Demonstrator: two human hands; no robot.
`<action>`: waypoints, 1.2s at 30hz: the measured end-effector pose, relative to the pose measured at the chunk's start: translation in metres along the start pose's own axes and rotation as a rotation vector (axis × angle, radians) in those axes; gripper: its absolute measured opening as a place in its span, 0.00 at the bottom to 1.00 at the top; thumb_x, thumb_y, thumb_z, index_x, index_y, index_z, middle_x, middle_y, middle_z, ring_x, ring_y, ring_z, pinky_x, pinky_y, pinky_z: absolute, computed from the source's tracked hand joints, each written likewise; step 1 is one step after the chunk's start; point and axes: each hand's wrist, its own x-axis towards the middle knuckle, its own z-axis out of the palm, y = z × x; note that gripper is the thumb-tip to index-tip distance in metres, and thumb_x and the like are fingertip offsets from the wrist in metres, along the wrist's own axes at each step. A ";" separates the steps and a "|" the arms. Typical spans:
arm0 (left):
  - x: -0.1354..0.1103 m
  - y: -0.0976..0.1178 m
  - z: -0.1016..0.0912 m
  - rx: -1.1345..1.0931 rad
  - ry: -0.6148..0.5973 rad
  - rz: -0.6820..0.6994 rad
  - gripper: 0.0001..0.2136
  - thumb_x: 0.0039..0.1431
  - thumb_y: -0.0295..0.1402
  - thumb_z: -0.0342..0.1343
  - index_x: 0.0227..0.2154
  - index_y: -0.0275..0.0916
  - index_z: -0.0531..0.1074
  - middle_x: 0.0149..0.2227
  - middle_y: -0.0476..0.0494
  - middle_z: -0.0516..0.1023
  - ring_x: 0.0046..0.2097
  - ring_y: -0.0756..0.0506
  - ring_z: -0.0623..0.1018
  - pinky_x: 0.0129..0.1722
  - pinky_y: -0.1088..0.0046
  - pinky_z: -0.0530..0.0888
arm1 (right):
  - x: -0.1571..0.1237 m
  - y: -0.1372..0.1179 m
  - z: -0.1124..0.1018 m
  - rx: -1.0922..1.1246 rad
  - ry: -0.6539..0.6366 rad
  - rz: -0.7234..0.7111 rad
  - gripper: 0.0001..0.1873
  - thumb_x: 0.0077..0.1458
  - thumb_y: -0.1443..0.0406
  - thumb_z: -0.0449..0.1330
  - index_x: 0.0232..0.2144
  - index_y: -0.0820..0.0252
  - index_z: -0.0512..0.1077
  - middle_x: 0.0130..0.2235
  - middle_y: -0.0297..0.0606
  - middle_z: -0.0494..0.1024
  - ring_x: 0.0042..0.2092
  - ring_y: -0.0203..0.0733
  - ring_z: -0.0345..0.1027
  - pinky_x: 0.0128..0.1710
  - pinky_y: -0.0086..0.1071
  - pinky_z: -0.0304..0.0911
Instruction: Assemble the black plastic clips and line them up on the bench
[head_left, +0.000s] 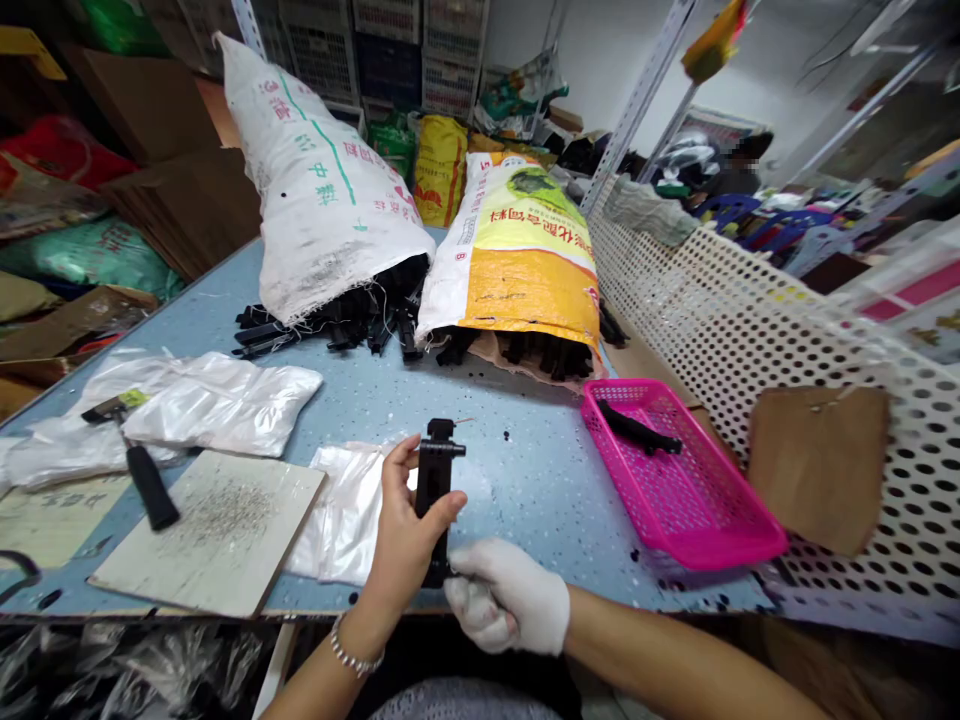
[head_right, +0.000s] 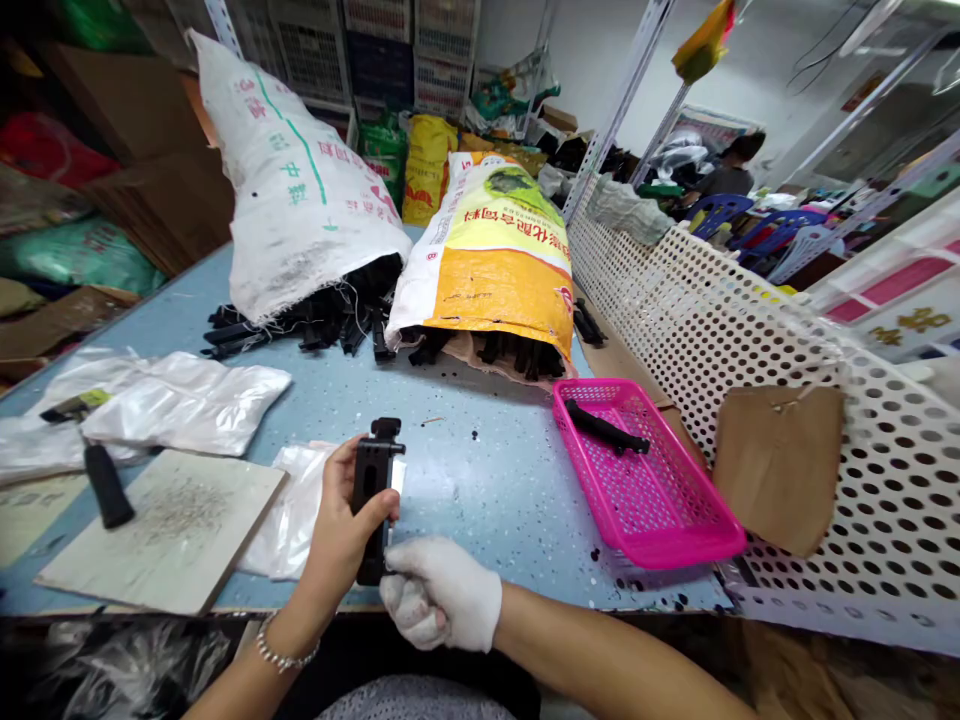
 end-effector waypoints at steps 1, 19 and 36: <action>0.005 -0.008 0.002 -0.029 0.029 -0.011 0.34 0.51 0.43 0.66 0.56 0.44 0.55 0.40 0.46 0.74 0.29 0.50 0.76 0.32 0.72 0.75 | 0.004 0.001 -0.014 0.008 0.069 0.055 0.24 0.64 0.56 0.41 0.19 0.56 0.60 0.12 0.23 0.54 0.13 0.32 0.47 0.15 0.25 0.52; 0.034 -0.085 0.043 0.100 -0.203 0.035 0.26 0.62 0.45 0.54 0.60 0.39 0.64 0.64 0.33 0.63 0.66 0.36 0.61 0.67 0.53 0.52 | 0.020 -0.052 -0.190 0.199 1.175 0.007 0.24 0.67 0.55 0.49 0.44 0.70 0.74 0.45 0.42 0.76 0.36 0.35 0.72 0.40 0.32 0.69; 0.000 0.020 0.004 0.435 -0.190 0.195 0.25 0.65 0.55 0.40 0.49 0.39 0.65 0.36 0.42 0.75 0.42 0.38 0.75 0.39 0.64 0.68 | -0.032 -0.038 -0.058 -0.628 0.662 -0.368 0.13 0.67 0.60 0.46 0.38 0.57 0.68 0.36 0.36 0.73 0.37 0.40 0.65 0.40 0.34 0.58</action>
